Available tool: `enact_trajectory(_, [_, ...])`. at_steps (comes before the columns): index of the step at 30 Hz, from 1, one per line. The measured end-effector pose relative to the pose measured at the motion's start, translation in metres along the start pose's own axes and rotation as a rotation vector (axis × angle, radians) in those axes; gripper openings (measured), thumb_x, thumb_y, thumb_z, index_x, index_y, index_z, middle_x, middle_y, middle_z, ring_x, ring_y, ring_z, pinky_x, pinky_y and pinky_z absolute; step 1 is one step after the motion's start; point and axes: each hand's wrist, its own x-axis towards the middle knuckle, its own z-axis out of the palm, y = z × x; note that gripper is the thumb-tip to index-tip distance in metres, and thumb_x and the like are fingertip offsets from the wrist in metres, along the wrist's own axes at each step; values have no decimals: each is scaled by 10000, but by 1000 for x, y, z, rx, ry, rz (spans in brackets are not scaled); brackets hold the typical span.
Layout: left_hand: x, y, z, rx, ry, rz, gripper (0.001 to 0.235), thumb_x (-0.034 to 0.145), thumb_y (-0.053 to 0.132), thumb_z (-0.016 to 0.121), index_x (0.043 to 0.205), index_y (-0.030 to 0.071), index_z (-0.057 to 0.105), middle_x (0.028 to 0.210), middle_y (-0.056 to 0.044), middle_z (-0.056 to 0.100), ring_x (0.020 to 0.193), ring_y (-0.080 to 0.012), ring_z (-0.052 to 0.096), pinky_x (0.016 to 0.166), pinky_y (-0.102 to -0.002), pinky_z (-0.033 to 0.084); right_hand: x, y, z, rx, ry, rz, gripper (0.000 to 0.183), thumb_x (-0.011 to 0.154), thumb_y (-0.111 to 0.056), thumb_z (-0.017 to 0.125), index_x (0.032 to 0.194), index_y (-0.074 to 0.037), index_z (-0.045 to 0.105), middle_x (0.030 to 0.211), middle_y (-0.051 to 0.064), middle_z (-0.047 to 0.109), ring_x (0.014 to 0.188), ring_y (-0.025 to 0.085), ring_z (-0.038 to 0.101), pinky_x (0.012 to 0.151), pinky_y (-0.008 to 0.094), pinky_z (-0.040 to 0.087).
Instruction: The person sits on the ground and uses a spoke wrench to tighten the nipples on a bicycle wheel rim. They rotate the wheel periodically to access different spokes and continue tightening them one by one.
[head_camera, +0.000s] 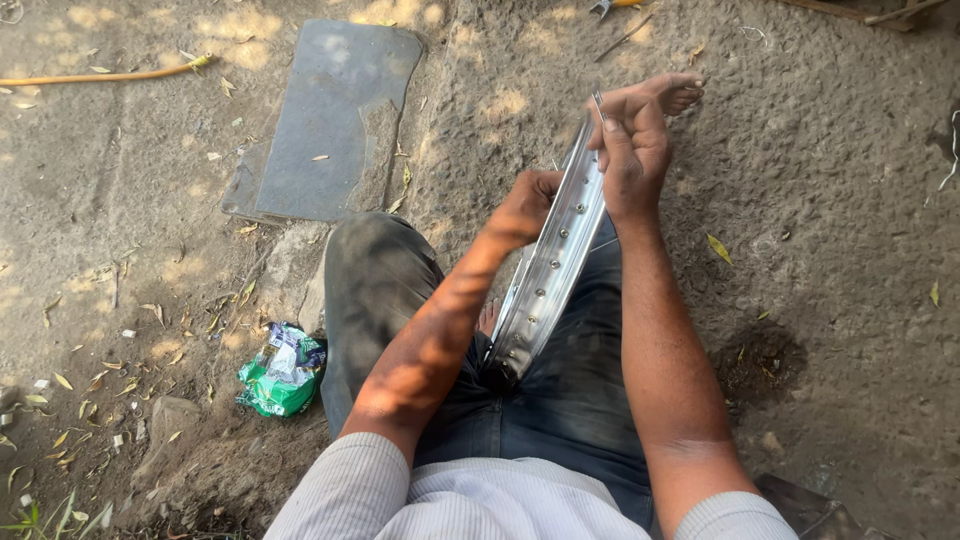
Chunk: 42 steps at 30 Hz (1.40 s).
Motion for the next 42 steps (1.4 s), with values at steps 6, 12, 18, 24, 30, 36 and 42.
enact_trajectory(6, [2, -4, -8, -90, -108, -52, 109, 911, 13, 771, 1008, -32, 754, 911, -32, 781, 798, -53, 682, 668, -241, 563, -1, 4, -3, 65, 8, -27, 164, 1084, -34, 494, 1221, -58, 581, 857, 15, 626, 658, 36, 459, 604, 208, 387])
enact_trajectory(12, [-1, -10, -10, -126, -183, -62, 167, 922, 42, 768, 1065, -35, 733, 929, -10, 757, 833, -32, 668, 708, -234, 573, -3, 7, -3, 71, 23, -57, 159, 1088, -31, 492, 1217, -57, 580, 853, 20, 629, 645, 39, 459, 588, 212, 385])
enact_trajectory(18, [1, -16, -1, -210, -18, 90, 190, 886, 3, 803, 1059, -30, 731, 951, -32, 761, 846, -54, 672, 726, -242, 554, -2, 4, 0, 95, 27, -61, 175, 1078, -35, 500, 1233, -50, 580, 839, 26, 629, 643, 36, 444, 600, 213, 376])
enact_trajectory(24, [0, -18, -10, -217, -167, -141, 194, 906, 67, 779, 1087, 14, 735, 962, -8, 777, 843, -49, 700, 747, -252, 597, -3, 6, -3, 47, 55, -85, 169, 1083, -43, 495, 1230, -53, 578, 833, 26, 635, 623, 38, 458, 564, 209, 376])
enact_trajectory(30, [-3, -4, -3, -120, -29, -7, 172, 894, 43, 820, 1036, -19, 745, 928, -37, 775, 839, -70, 699, 747, -256, 601, -2, 7, 0, 46, 62, -107, 181, 1076, -61, 504, 1239, -61, 580, 803, 18, 630, 613, 37, 451, 566, 210, 380])
enact_trajectory(36, [-5, -3, -10, -339, -107, -121, 210, 891, 57, 798, 1087, -2, 754, 960, -29, 780, 835, -71, 712, 750, -251, 606, -6, 7, -1, 20, 71, -105, 164, 1079, -58, 505, 1217, -64, 595, 804, 20, 624, 613, 41, 454, 566, 217, 385])
enact_trajectory(42, [-7, -21, 5, -275, -21, -2, 174, 928, 24, 787, 1094, -21, 760, 941, -17, 776, 809, -53, 677, 711, -243, 566, -2, -6, -1, 54, 131, -43, 291, 1083, -37, 545, 1368, -41, 606, 851, 47, 673, 668, 81, 547, 613, 240, 469])
